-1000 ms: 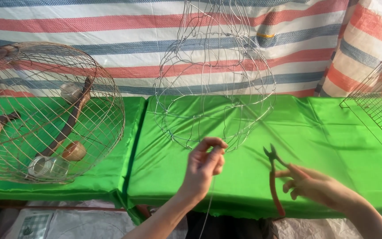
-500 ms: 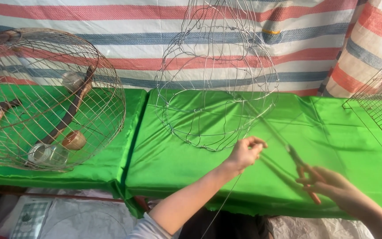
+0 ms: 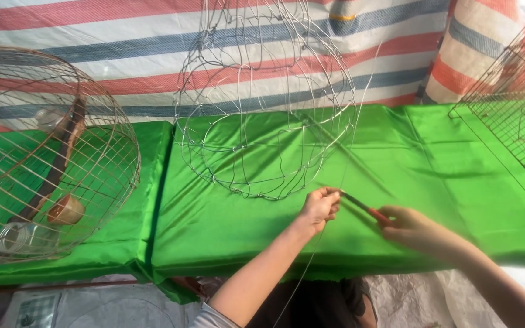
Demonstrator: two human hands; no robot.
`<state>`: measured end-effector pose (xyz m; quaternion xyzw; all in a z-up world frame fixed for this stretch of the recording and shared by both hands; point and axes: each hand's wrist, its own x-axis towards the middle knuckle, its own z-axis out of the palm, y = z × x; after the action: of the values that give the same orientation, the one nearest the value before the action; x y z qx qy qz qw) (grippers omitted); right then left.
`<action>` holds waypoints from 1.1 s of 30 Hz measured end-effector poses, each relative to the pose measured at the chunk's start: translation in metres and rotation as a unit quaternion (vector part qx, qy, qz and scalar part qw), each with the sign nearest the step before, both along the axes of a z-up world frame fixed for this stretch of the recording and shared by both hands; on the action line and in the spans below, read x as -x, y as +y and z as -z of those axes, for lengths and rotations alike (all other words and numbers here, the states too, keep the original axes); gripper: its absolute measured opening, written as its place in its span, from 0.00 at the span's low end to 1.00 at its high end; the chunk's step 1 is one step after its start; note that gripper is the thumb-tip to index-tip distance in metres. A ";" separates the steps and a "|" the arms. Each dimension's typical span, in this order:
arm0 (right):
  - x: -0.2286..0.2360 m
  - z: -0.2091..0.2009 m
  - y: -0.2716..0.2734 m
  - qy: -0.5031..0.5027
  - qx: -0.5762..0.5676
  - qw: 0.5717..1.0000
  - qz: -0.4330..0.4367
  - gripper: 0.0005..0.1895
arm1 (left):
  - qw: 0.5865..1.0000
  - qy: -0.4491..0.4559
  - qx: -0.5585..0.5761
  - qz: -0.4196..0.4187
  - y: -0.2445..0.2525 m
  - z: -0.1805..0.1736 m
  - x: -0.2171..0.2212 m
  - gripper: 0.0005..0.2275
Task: The person assembles a wire birdcage by hand, wrapping thin wire around the frame and securing it with pliers. They repeatedly wrap, twist, and cut wire segments to reinforce the structure.
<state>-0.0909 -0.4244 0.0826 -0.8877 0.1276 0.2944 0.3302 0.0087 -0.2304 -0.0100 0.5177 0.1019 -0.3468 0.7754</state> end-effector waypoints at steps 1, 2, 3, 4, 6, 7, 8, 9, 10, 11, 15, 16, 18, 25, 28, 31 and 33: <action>0.000 -0.005 0.005 0.006 -0.010 1.000 0.007 0.15 | 1.000 0.006 0.000 -0.009 -0.001 0.003 0.001 0.04; 0.000 -0.010 0.010 0.012 -0.019 1.000 0.015 0.15 | 1.000 0.011 0.000 -0.017 -0.001 0.007 0.002 0.04; -0.001 -0.011 0.011 0.017 -0.021 1.000 0.016 0.15 | 1.000 0.016 -0.002 -0.016 -0.001 0.010 0.003 0.04; -0.003 -0.011 0.013 0.022 -0.017 1.000 0.012 0.17 | 1.000 0.009 -0.007 -0.020 -0.001 0.013 0.004 0.04; -0.004 -0.011 0.015 0.028 -0.014 0.999 0.007 0.19 | 1.000 0.003 -0.011 -0.027 0.000 0.014 0.008 0.04; -0.006 -0.012 0.016 0.030 0.006 1.000 -0.006 0.18 | 0.999 0.002 -0.026 -0.023 0.002 0.011 0.010 0.04; -0.007 -0.012 0.018 0.031 0.027 0.999 -0.018 0.17 | 0.999 0.002 -0.041 -0.018 0.005 0.006 0.012 0.04; -0.009 -0.012 0.019 0.030 0.025 0.999 -0.025 0.17 | 0.999 0.002 -0.042 -0.025 0.000 0.018 0.010 0.04; -0.011 -0.011 0.020 0.031 0.044 0.998 -0.025 0.13 | 0.999 -0.004 -0.036 -0.036 -0.004 0.029 0.009 0.04; -0.015 -0.011 0.022 0.029 0.063 0.997 -0.028 0.12 | 0.998 -0.011 -0.030 -0.050 -0.007 0.039 0.005 0.06; -0.031 0.010 0.015 0.036 0.113 0.992 -0.042 0.13 | 0.994 -0.002 -0.076 -0.072 -0.006 0.034 0.007 0.13; -0.032 0.018 0.010 0.042 0.113 0.991 -0.055 0.13 | 0.995 0.001 -0.075 -0.063 -0.004 0.032 0.008 0.14; -0.040 0.029 0.008 0.044 0.114 0.989 -0.080 0.13 | 0.995 0.003 -0.075 -0.065 0.007 0.019 0.011 0.15; -0.053 0.059 0.001 0.037 0.096 0.989 -0.102 0.14 | 0.997 0.040 -0.060 -0.037 0.016 0.012 0.023 0.16; -0.059 0.071 -0.007 0.030 0.076 0.989 -0.124 0.12 | 0.996 0.041 -0.067 -0.042 0.015 0.015 0.022 0.17; -0.064 0.069 -0.011 0.041 0.051 0.990 -0.127 0.10 | 0.996 0.045 -0.068 -0.042 0.017 0.011 0.023 0.18; -0.065 0.060 -0.009 0.051 0.026 0.992 -0.116 0.08 | 0.996 0.046 -0.069 -0.035 0.020 0.006 0.025 0.18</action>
<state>-0.0263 -0.4336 0.0227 -0.8887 0.0476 0.3721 0.2637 -0.0164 -0.2100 -0.0161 0.5496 0.1786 -0.3353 0.7441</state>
